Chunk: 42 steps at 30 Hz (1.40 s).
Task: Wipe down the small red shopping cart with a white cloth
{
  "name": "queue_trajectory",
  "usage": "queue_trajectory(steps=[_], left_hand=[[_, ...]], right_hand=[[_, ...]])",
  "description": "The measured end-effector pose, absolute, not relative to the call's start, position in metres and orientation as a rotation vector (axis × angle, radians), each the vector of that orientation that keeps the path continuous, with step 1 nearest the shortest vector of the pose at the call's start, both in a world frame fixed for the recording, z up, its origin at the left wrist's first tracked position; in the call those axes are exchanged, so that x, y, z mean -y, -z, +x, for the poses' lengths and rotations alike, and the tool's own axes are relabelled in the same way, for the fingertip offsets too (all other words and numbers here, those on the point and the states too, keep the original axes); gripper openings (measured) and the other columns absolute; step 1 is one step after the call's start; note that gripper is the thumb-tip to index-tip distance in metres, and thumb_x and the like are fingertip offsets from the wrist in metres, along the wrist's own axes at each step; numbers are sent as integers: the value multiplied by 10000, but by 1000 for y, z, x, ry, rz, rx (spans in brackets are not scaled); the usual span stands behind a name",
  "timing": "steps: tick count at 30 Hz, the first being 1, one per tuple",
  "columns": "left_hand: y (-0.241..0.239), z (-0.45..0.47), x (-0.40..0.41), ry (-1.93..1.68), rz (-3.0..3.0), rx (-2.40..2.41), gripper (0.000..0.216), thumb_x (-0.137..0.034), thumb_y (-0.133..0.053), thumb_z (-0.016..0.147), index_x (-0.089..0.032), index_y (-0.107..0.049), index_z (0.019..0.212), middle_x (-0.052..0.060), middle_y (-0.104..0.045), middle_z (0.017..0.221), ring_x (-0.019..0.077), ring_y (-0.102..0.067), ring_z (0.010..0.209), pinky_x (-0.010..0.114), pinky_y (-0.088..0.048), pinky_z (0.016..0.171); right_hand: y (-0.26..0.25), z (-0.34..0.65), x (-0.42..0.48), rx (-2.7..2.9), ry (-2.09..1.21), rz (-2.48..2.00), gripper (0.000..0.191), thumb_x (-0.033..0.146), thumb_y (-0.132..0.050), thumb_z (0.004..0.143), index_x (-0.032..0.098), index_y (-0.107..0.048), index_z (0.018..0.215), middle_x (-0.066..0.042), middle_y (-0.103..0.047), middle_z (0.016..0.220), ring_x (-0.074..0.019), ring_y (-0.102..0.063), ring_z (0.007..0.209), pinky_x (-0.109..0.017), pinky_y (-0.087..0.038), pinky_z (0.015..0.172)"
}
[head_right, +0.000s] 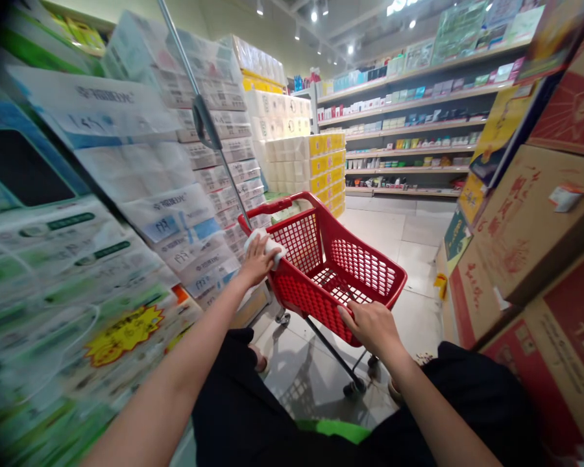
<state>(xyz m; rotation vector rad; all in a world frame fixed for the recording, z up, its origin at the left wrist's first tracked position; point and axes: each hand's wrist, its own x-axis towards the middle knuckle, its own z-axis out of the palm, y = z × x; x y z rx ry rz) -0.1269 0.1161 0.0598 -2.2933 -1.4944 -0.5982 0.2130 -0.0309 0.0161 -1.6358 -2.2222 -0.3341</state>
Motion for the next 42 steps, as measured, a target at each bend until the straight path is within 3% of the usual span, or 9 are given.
queue_trajectory(steps=[7, 12, 18, 23, 27, 31, 37, 42], left_hand=[[-65, -128, -123, 639, -2207, 1533, 296, -206, -462, 874, -224, -586, 1142, 93, -445, 1366, 279, -183, 1440, 520, -120, 1205], [-43, -84, -91, 773, -2351, 1487, 249, -182, -434, 876, -211, -596, 1064, 80, -524, 1180, 251, -344, 1325, 522, -132, 1199], [-25, -36, -29, 853, -2677, 1213, 348, -176, -442, 887, -236, -544, 1215, 59, -492, 1283, 222, -283, 1379, 486, -123, 1208], [-38, -64, -44, 652, -2814, 1013, 476, -205, -473, 895, -288, -452, 1364, 35, -432, 1427, 214, -267, 1412, 444, -186, 1204], [-51, -103, -91, 641, -2566, 1349, 404, -202, -463, 900, -278, -527, 1291, 26, -373, 1496, 250, -238, 1433, 492, -190, 1197], [-55, -117, -119, 676, -2443, 1501, 374, -169, -473, 873, -234, -572, 1228, 36, -271, 1554, 276, -151, 1461, 522, -184, 1190], [-45, -97, -109, 757, -2585, 1410, 337, -149, -402, 885, -241, -640, 1106, 18, -463, 1385, 236, -201, 1432, 496, -173, 1202], [-31, -65, -76, 924, -2694, 1355, 369, -116, -361, 880, -245, -649, 1070, 18, -505, 1309, 220, -253, 1402, 491, -194, 1195]], right_hand=[[-14, 191, 38, 2214, 408, -1582, 486, 478, -286, 1003, 214, -628, 781, -30, -675, 643, -152, -556, 573, -305, -241, 626], [-12, 181, 40, 2221, 451, -1596, 457, 464, -293, 1003, 213, -615, 796, -32, -663, 606, -153, -553, 545, -303, -244, 617], [-9, 176, 36, 2184, 468, -1629, 450, 473, -294, 992, 214, -616, 814, -52, -676, 629, -166, -572, 561, -316, -271, 614], [-17, 183, 40, 2269, 304, -1556, 419, 489, -294, 989, 217, -591, 874, -40, -680, 697, -172, -590, 626, -311, -310, 636], [-30, 208, 38, 2365, 147, -1328, 368, 542, -401, 942, 232, -582, 1022, -48, -688, 916, -195, -608, 846, -335, -376, 800], [-35, 246, 25, 2436, 226, -1189, 479, 655, -541, 821, 231, -589, 1039, -80, -655, 1053, -245, -567, 1001, -416, -329, 967], [-27, 266, 13, 2495, 274, -1225, 353, 572, -587, 823, 221, -555, 827, -45, -637, 846, -203, -559, 822, -332, -362, 789], [-15, 257, 9, 2447, 355, -1242, 362, 583, -561, 840, 222, -548, 828, -55, -637, 834, -210, -540, 814, -334, -331, 779]])
